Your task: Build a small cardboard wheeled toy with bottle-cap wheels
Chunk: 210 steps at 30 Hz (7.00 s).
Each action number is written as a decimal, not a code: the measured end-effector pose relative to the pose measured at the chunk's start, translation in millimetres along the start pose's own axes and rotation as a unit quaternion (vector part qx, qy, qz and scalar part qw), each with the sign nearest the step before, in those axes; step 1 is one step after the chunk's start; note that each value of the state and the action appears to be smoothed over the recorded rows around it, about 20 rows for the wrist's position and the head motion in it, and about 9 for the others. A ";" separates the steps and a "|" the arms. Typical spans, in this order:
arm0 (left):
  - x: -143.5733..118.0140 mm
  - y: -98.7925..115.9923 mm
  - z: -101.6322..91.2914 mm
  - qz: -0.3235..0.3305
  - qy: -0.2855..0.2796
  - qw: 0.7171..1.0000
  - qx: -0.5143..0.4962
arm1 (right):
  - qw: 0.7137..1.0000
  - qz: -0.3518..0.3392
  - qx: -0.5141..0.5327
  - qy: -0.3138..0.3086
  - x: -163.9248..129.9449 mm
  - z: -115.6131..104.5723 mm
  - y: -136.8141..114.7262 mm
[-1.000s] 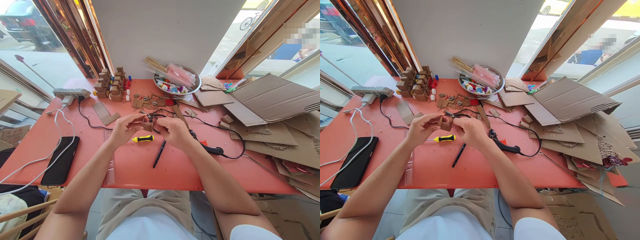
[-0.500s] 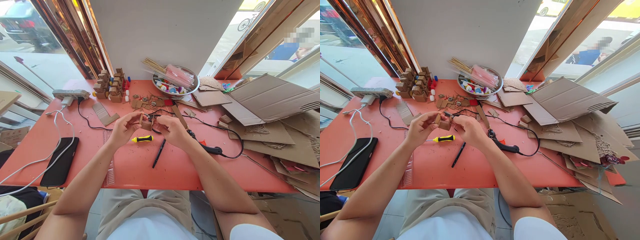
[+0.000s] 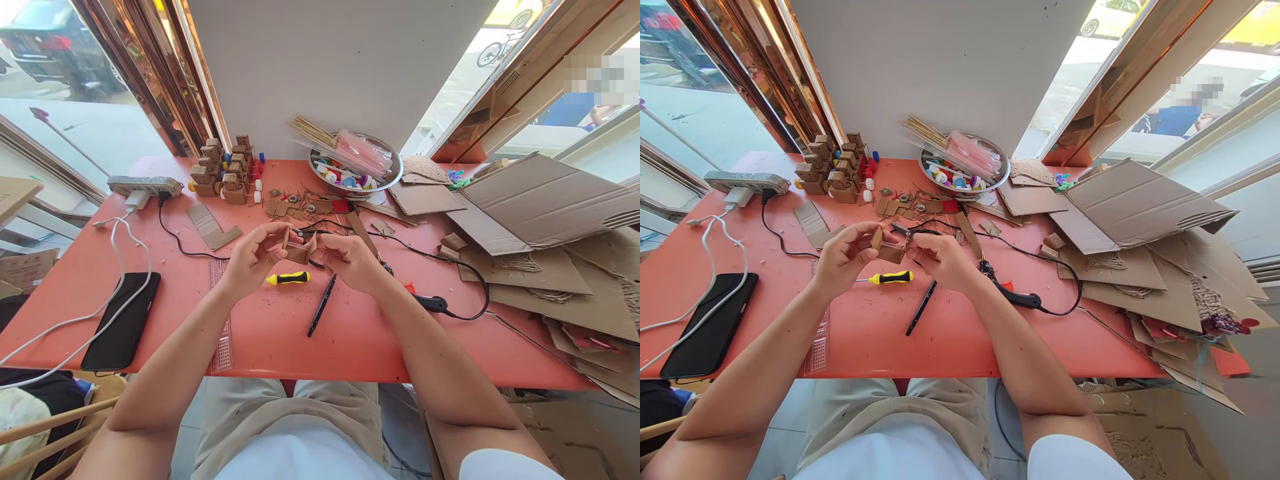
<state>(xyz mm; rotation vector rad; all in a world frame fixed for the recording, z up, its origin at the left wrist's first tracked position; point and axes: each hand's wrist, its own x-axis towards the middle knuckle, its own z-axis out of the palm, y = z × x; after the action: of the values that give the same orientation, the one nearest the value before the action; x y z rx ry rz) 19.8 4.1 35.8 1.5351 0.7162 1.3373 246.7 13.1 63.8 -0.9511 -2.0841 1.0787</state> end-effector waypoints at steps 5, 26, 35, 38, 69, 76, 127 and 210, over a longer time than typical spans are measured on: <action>-0.2 0.6 0.3 -0.003 0.007 1.000 0.005 | 0.999 0.015 0.028 -0.019 0.0 -1.0 2.6; -12.0 -13.1 7.3 0.089 -0.039 0.945 0.312 | 0.942 -0.154 -0.246 0.170 -2.0 43.3 26.5; -12.1 -6.6 8.3 0.136 -0.044 0.942 0.304 | 0.941 -0.197 -0.220 0.166 -2.6 40.3 21.0; -12.5 -6.9 7.4 0.134 -0.055 0.943 0.301 | 0.943 -0.190 -0.221 0.161 -2.7 40.5 21.7; 0.3 -9.7 -2.9 0.027 0.046 0.993 0.105 | 0.982 -0.071 -0.114 0.134 -4.9 10.0 7.9; 1.6 -6.4 -7.3 0.013 0.055 0.993 0.106 | 0.949 -0.088 -0.243 0.178 -5.5 7.2 18.9; 14.7 -24.2 -40.4 -0.109 -0.100 0.935 0.321 | 0.941 -0.031 -0.334 0.051 10.3 41.9 51.2; 12.2 -0.4 -16.3 -0.097 0.001 0.982 0.165 | 0.969 -0.069 -0.159 0.174 1.2 49.2 23.4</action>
<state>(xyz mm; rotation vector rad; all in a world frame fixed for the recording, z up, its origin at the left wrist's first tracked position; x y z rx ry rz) 7.0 19.6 39.7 1.6710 1.1031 1.1142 216.0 2.9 20.0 -1.0428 -2.0196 0.4709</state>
